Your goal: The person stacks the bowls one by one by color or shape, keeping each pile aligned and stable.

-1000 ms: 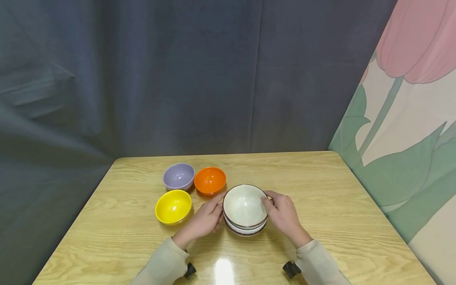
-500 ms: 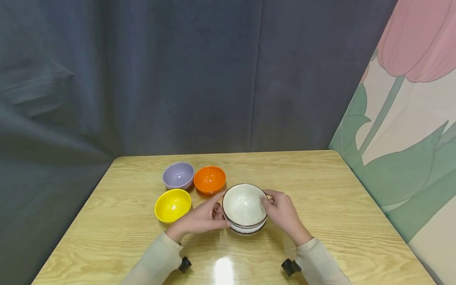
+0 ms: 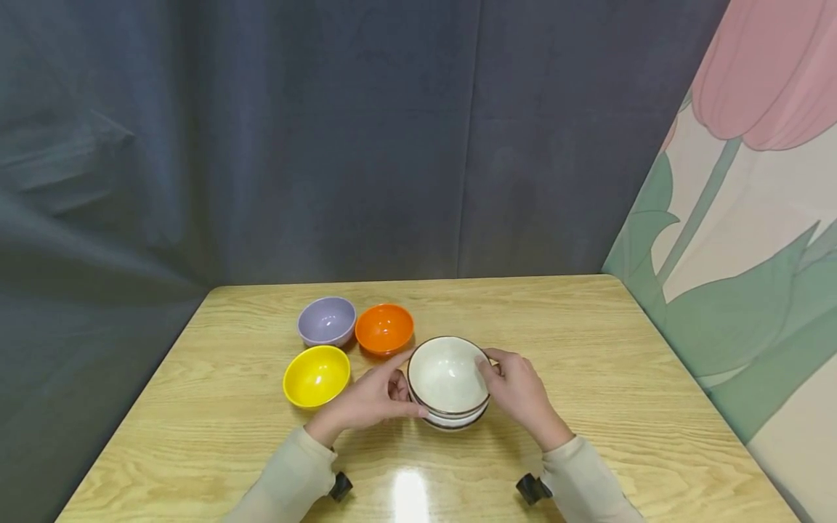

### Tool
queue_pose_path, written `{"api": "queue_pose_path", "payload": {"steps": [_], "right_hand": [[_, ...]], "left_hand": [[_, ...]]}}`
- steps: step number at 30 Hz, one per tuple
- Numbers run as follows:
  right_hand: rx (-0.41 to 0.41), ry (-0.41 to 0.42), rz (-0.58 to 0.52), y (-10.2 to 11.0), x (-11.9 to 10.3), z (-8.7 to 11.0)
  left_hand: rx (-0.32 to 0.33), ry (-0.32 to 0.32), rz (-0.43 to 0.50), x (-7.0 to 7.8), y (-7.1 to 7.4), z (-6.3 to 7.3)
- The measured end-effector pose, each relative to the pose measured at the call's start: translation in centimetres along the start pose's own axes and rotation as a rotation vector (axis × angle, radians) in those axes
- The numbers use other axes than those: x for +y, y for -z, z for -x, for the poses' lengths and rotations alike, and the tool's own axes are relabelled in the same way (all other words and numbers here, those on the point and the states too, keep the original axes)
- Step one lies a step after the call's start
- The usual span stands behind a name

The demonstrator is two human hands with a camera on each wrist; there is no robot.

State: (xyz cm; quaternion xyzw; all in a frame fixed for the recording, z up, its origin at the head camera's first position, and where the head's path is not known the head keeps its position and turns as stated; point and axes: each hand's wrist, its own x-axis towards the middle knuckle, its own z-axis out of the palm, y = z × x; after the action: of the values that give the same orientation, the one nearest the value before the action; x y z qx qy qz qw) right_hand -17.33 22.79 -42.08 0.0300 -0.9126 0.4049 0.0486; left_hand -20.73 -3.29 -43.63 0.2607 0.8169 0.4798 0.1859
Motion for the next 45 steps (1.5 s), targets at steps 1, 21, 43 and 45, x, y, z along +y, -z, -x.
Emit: {"api": "queue_pose_path", "payload": {"steps": [1,21,43,45], "right_hand": [[0.006,0.001,0.012,-0.03,0.02,0.01],[0.071,0.002,0.093,-0.44,0.04,0.07],[0.096,0.002,0.101,-0.5,-0.01,0.01],[0.089,-0.006,0.099,-0.5,-0.03,0.05]], "left_hand": [[0.001,0.0,0.002,0.02,0.02,-0.01],[0.007,0.009,-0.017,0.21,0.07,-0.07],[-0.002,0.003,-0.04,0.39,0.23,-0.06],[-0.004,0.002,-0.041,0.34,0.21,-0.04]]}}
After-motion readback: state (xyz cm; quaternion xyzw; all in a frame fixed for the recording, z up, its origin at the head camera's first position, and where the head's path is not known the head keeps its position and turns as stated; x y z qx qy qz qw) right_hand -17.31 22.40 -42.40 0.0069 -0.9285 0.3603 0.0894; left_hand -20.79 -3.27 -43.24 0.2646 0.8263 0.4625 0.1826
